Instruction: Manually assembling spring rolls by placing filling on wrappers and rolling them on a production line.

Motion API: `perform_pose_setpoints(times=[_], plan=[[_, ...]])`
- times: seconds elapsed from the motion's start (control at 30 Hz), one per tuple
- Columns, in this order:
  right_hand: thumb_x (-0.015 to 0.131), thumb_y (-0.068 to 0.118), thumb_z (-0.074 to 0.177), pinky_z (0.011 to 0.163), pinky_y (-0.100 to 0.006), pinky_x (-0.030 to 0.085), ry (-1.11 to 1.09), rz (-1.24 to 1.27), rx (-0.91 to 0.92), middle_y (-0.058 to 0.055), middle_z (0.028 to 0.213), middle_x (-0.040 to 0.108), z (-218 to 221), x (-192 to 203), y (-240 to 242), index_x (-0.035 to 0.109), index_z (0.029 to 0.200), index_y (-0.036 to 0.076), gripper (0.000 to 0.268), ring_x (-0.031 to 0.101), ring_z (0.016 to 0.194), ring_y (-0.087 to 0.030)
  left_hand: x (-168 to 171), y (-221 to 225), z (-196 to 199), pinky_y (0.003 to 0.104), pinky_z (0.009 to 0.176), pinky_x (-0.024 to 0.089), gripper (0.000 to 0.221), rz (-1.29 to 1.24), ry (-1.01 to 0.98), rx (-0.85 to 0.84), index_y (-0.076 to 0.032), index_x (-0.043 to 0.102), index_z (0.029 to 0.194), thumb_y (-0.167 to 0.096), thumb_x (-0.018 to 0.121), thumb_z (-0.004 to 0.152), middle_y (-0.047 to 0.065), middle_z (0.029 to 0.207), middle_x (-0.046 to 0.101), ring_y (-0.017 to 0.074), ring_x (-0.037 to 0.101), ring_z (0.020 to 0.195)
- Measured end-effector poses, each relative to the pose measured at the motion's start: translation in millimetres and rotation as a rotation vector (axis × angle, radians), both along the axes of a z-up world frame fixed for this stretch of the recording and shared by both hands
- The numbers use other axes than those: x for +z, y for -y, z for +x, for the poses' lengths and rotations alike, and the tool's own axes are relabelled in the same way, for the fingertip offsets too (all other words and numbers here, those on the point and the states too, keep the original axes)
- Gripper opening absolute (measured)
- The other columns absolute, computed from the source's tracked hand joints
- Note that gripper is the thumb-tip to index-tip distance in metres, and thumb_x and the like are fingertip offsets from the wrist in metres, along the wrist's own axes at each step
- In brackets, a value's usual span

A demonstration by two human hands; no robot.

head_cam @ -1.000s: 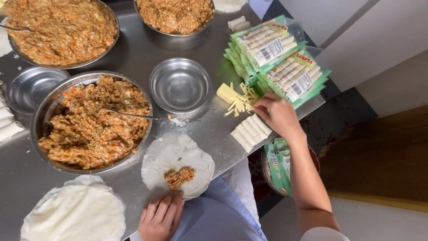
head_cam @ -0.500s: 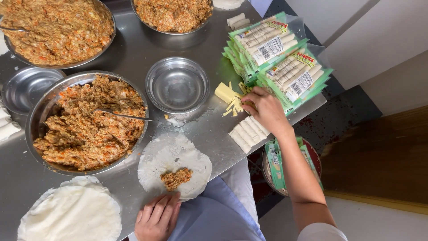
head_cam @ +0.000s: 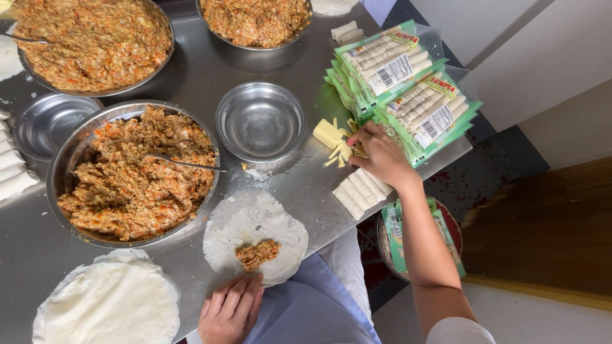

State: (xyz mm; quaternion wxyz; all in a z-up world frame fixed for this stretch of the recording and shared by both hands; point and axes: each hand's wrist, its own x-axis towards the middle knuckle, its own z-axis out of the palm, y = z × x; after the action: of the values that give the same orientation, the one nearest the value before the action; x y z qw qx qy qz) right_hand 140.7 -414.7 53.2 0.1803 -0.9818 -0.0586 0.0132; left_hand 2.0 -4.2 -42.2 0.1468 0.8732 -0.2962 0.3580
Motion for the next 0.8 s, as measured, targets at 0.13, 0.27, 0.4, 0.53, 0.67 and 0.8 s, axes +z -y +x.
perform_pose_setpoints(times=[0.13, 0.27, 0.4, 0.53, 0.67, 0.8], plan=[[0.077, 0.018, 0.090, 0.092, -0.043, 0.044, 0.016, -0.068, -0.004, -0.007, 0.108, 0.054, 1, 6, -3, 0.069, 0.110, 0.013, 0.022, 0.056, 0.101, -0.026, 1, 0, -2, 0.026, 0.070, 0.043, 0.020, 0.004, -0.016, 0.012, -0.028, 0.076, 0.114, -0.036, 0.069, 0.097, -0.012, 0.102, 0.069, 0.0094, 0.066, 0.091], [0.068, -0.001, 0.088, 0.109, -0.052, 0.039, 0.175, -0.036, -0.004, -0.006, 0.100, 0.054, -2, 8, -20, 0.071, 0.109, 0.010, 0.024, 0.065, 0.082, -0.023, 3, 0, -3, 0.025, 0.072, 0.044, 0.020, 0.009, -0.031, 0.007, -0.028, 0.076, 0.114, -0.037, 0.069, 0.097, -0.012, 0.104, 0.071, 0.0093, 0.066, 0.092], [0.077, 0.016, 0.093, 0.087, -0.045, 0.051, 0.238, 0.084, 0.001, -0.005, 0.099, 0.055, 2, -2, -21, 0.074, 0.103, 0.012, 0.011, 0.059, 0.094, -0.026, 4, 1, -2, 0.026, 0.072, 0.045, 0.020, -0.001, -0.027, 0.001, -0.027, 0.076, 0.114, -0.036, 0.069, 0.097, -0.011, 0.103, 0.070, 0.0103, 0.066, 0.091], [0.077, 0.017, 0.093, 0.096, -0.042, 0.046, 0.255, 0.117, 0.064, -0.003, 0.097, 0.052, 1, 0, -17, 0.073, 0.102, 0.015, 0.010, 0.058, 0.088, -0.021, 2, 1, -2, 0.025, 0.073, 0.044, 0.020, 0.006, -0.026, 0.006, -0.028, 0.076, 0.114, -0.037, 0.069, 0.097, -0.011, 0.104, 0.070, 0.0100, 0.066, 0.092], [0.075, 0.011, 0.093, 0.092, -0.041, 0.049, 0.332, 0.105, 0.153, -0.004, 0.099, 0.056, -4, 1, -18, 0.073, 0.098, 0.014, 0.005, 0.058, 0.090, -0.023, 4, 2, -1, 0.026, 0.072, 0.045, 0.020, -0.002, -0.026, 0.006, -0.027, 0.076, 0.114, -0.036, 0.069, 0.097, -0.011, 0.104, 0.071, 0.0097, 0.066, 0.092], [0.080, 0.019, 0.088, 0.102, -0.045, 0.047, 0.342, 0.103, 0.261, -0.003, 0.099, 0.059, -6, 1, -28, 0.078, 0.106, 0.017, 0.019, 0.061, 0.094, -0.020, 7, 2, -2, 0.025, 0.073, 0.045, 0.019, 0.005, -0.038, 0.001, -0.026, 0.076, 0.113, -0.035, 0.070, 0.097, -0.011, 0.103, 0.070, 0.0097, 0.066, 0.092]])
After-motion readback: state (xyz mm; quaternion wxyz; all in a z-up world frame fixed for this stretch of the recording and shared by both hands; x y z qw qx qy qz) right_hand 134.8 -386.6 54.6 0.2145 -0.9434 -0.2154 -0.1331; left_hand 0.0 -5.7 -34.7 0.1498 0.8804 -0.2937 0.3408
